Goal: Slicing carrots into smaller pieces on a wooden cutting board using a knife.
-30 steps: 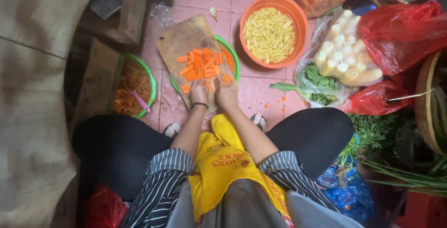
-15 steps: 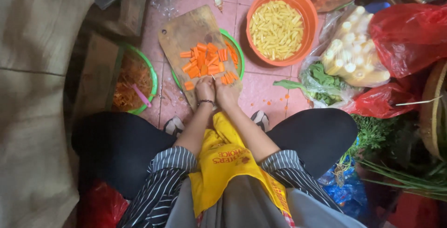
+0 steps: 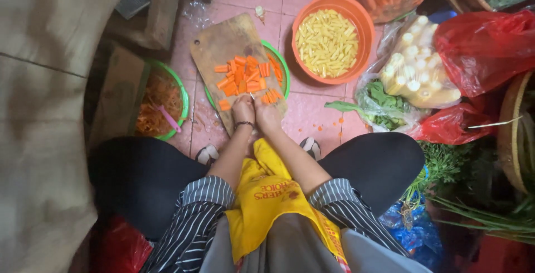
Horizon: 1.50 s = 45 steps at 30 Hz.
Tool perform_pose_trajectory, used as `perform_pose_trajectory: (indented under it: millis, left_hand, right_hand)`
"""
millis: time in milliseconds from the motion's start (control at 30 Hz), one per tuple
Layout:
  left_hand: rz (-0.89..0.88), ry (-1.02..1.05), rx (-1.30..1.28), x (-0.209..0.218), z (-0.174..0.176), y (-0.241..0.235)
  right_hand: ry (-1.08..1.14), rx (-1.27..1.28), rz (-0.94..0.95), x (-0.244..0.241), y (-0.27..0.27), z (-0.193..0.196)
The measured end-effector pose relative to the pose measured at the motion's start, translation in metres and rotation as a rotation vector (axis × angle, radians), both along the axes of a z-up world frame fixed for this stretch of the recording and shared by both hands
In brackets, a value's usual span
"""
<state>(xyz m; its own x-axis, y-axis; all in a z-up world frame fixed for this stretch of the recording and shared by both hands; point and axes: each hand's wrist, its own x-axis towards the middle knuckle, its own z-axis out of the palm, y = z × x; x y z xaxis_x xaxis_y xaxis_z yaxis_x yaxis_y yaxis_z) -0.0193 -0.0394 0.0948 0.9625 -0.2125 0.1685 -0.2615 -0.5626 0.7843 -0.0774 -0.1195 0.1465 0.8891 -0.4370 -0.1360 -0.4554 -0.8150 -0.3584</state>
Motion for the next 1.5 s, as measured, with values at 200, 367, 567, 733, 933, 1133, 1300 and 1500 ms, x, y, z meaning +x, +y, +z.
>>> perform_pose_trajectory:
  millis: [200,367,567,733,933,1133,1300,1500]
  left_hand:
    - [-0.023,0.133,0.018,0.001,-0.006,-0.002]
    - [-0.013,0.12,0.021,0.001,-0.002,-0.001]
    - [-0.002,0.146,0.057,0.002,-0.016,-0.001]
    - [0.006,0.109,0.056,-0.001,-0.032,-0.003]
    - [-0.076,0.143,-0.003,0.022,-0.045,0.001]
    - [0.356,0.253,0.436,0.055,0.015,0.063]
    - [0.187,0.511,-0.068,0.078,-0.095,0.093]
    - [0.221,0.598,-0.383,0.043,-0.086,0.094]
  right_hand:
    - [-0.071,-0.001,-0.055,-0.005,-0.015,0.022]
    - [0.028,0.064,-0.059,-0.006,0.002,0.043]
    - [0.128,0.133,-0.059,0.003,0.009,0.054]
    - [0.12,0.149,-0.03,0.002,0.007,0.043]
    - [-0.055,0.075,0.011,-0.002,0.002,0.006]
    - [-0.081,0.126,-0.171,-0.014,-0.014,0.005]
    - [-0.121,0.074,-0.023,-0.02,0.001,0.035]
    - [-0.005,0.014,0.003,-0.026,-0.007,0.031]
